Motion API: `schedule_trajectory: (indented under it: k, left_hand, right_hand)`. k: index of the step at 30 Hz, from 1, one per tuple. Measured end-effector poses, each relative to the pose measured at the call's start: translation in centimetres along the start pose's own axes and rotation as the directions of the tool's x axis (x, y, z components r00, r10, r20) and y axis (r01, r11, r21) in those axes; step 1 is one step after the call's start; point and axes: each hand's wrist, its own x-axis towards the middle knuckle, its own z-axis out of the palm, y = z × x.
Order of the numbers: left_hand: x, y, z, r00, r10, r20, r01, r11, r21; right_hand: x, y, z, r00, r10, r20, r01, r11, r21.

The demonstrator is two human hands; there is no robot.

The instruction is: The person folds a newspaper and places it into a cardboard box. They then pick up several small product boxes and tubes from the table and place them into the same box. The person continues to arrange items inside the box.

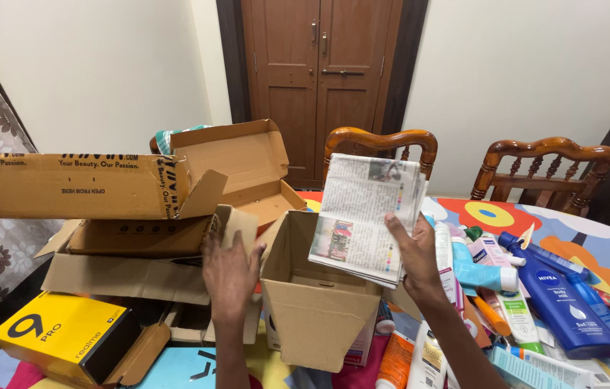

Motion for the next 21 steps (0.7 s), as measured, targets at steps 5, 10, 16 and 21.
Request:
schedule_trajectory:
  k: [5, 10, 16, 21]
  left_hand:
    - [0.4, -0.3, 1.7, 0.817, -0.033, 0.576, 0.326, 0.850, -0.414]
    - [0.6, 0.2, 0.3, 0.789, -0.022, 0.614, 0.307, 0.880, -0.362]
    - [0.4, 0.2, -1.6, 0.796, -0.093, 0.598, 0.381, 0.845, -0.376]
    - [0.2, 1.3, -2.0, 0.962, -0.055, 0.268, 0.195, 0.823, -0.533]
  right_hand:
    - [0.0, 1.7, 0.8, 0.997, 0.027, 0.067, -0.026, 1.000, -0.013]
    - [-0.9, 3.2, 1.3, 0.994, 0.064, 0.088, -0.055, 0.993, -0.104]
    - [-3.8, 1.9, 1.1, 0.968, 0.219, 0.121, -0.183, 0.950, -0.254]
    - [-8.1, -0.6, 2.3, 0.957, 0.282, 0.066, -0.165, 0.718, -0.676]
